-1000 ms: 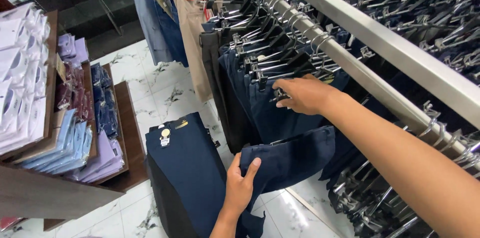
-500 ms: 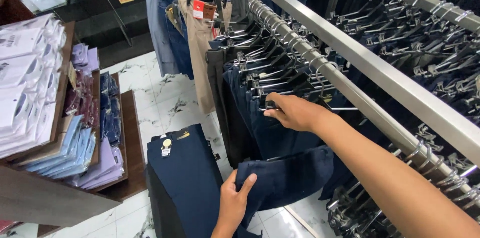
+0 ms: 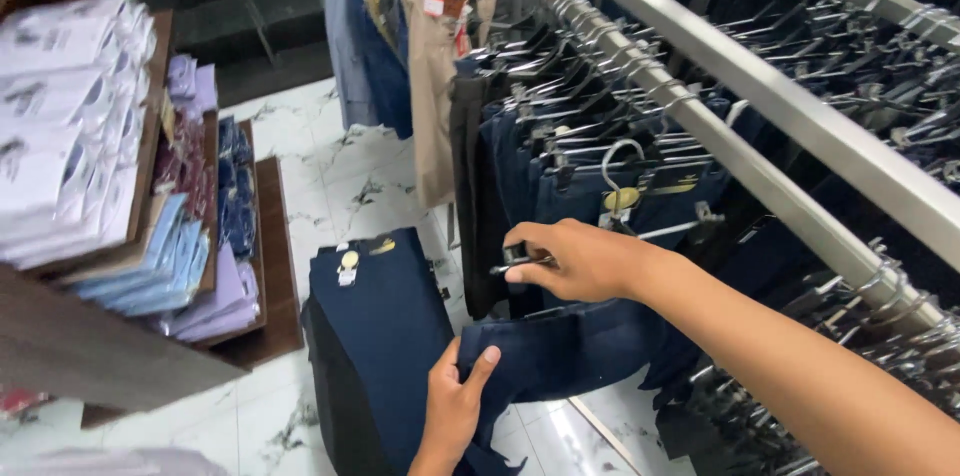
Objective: Picking up pants from the floor, unfolding them, and hanging them on a clothing rack using hangers.
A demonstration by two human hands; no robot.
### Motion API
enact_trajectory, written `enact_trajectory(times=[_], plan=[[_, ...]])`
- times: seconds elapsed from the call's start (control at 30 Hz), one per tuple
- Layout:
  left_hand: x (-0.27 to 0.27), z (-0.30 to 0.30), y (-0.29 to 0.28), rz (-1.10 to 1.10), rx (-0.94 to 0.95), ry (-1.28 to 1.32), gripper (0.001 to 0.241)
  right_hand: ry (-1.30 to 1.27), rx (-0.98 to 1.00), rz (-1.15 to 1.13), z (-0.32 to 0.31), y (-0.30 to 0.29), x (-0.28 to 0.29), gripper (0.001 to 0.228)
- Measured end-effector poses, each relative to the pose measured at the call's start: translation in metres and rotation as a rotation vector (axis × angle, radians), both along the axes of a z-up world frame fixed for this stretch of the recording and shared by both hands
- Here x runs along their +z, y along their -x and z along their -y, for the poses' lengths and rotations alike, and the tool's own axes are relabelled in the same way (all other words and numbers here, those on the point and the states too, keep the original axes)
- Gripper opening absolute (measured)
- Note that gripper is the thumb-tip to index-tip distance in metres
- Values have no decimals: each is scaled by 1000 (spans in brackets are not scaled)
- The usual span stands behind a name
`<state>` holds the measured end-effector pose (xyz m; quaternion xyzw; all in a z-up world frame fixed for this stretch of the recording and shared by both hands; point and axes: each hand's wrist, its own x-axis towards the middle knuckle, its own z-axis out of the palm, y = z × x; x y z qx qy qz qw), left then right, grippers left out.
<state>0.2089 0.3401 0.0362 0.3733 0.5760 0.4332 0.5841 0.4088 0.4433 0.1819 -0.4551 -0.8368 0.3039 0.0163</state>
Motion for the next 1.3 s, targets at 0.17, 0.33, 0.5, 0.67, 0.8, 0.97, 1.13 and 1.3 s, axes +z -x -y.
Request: enact_trajectory(times=[0.17, 0.33, 0.5, 0.67, 0.8, 0.97, 1.13, 1.3], plan=[[5, 31, 54, 25, 86, -54, 29, 84, 111, -32, 37, 83, 26, 46], [-12, 73, 129, 6, 135, -35, 37, 157, 152, 49, 71, 175, 31, 41], [-3, 112, 203, 29, 143, -40, 33, 251, 116, -34, 108, 242, 12, 39], [-20, 160, 261, 66, 169, -134, 30, 212, 73, -94, 170, 279, -26, 42], [-27, 189, 296, 109, 98, -103, 34, 206, -99, -350, 204, 289, -62, 29], [-28, 216, 325, 74, 94, -78, 39, 302, -149, -566, 236, 304, -81, 30], [-26, 231, 337, 78, 77, -101, 34, 431, -133, -434, 261, 330, -89, 47], [-15, 243, 349, 29, -31, -49, 48, 441, -215, -528, 266, 338, -115, 24]])
